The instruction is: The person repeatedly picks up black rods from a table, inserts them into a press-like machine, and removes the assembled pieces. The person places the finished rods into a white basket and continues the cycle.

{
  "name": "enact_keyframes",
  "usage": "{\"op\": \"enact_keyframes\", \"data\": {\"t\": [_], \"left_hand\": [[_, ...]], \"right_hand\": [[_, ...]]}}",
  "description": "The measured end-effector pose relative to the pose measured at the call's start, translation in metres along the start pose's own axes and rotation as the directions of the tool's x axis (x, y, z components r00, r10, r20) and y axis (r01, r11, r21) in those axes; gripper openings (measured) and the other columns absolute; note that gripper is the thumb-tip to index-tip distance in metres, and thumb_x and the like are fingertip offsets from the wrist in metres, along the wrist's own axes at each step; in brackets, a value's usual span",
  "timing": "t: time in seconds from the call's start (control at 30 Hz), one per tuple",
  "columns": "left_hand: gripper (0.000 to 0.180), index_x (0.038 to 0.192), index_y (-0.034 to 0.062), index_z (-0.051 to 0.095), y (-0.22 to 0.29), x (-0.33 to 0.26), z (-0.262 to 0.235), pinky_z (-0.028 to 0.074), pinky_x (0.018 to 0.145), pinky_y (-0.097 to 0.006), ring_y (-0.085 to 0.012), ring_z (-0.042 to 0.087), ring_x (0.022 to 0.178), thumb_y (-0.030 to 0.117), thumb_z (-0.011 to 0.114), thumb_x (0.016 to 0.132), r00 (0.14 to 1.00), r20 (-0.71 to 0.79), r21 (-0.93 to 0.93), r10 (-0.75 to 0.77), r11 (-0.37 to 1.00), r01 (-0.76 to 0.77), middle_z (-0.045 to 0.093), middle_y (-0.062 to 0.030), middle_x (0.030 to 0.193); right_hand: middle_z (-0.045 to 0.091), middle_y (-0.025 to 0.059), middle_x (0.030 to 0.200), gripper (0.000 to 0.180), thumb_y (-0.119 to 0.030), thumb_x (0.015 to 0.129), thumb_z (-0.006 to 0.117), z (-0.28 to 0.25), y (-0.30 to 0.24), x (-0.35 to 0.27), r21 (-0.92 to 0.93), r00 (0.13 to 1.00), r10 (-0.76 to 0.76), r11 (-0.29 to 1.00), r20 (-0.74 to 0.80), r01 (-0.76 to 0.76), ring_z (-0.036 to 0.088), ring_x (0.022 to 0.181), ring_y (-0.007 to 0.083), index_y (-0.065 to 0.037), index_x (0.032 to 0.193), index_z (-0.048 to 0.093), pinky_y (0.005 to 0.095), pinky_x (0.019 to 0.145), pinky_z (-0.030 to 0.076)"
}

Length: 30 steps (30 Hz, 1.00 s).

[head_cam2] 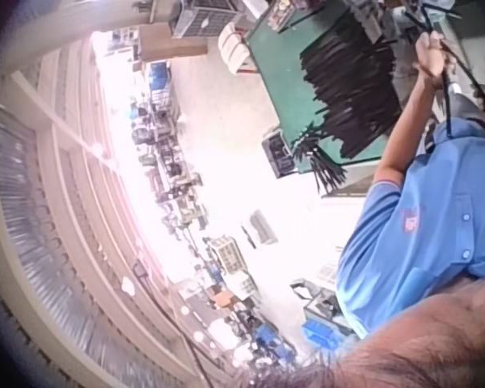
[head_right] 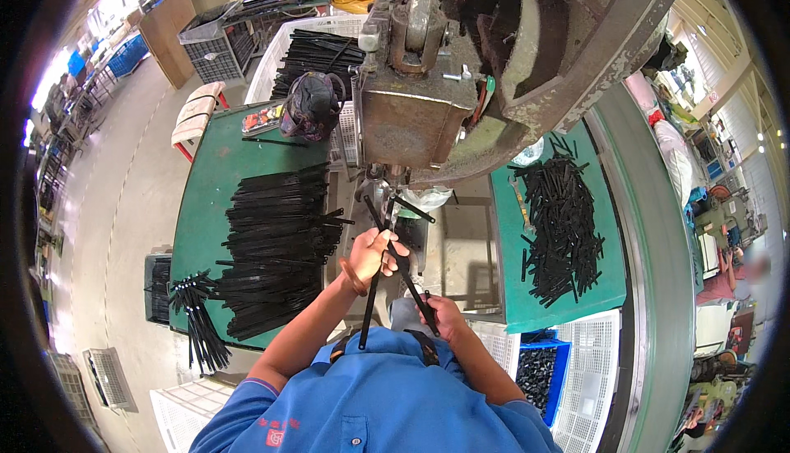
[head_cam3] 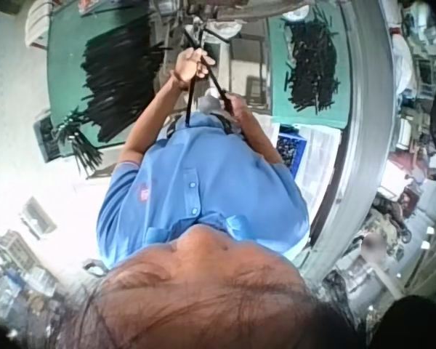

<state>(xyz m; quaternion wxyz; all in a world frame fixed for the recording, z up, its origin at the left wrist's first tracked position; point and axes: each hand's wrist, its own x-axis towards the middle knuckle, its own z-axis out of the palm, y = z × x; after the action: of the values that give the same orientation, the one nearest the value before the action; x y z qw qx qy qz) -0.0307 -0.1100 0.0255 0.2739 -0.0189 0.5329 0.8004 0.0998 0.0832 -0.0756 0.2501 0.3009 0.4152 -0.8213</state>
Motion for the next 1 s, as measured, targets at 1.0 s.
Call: {"op": "enact_keyframes", "data": {"t": [1.0], "left_hand": [[0.022, 0.094, 0.0032, 0.055, -0.028, -0.096, -0.033, 0.039, 0.040, -0.021, -0.0078, 0.048, 0.043, 0.023, 0.046, 0.096, 0.892, -0.421, -0.175, 0.162, 0.951, -0.255, 0.065, -0.0103, 0.076]], "right_hand": [[0.057, -0.0012, 0.064, 0.022, -0.020, 0.090, 0.057, 0.133, -0.140, 0.059, -0.511, 0.629, -0.725, 0.442, 0.280, 0.737, 0.049, 0.056, 0.0041, 0.001, 0.082, 0.057, 0.0216, 0.050, 0.041]]}}
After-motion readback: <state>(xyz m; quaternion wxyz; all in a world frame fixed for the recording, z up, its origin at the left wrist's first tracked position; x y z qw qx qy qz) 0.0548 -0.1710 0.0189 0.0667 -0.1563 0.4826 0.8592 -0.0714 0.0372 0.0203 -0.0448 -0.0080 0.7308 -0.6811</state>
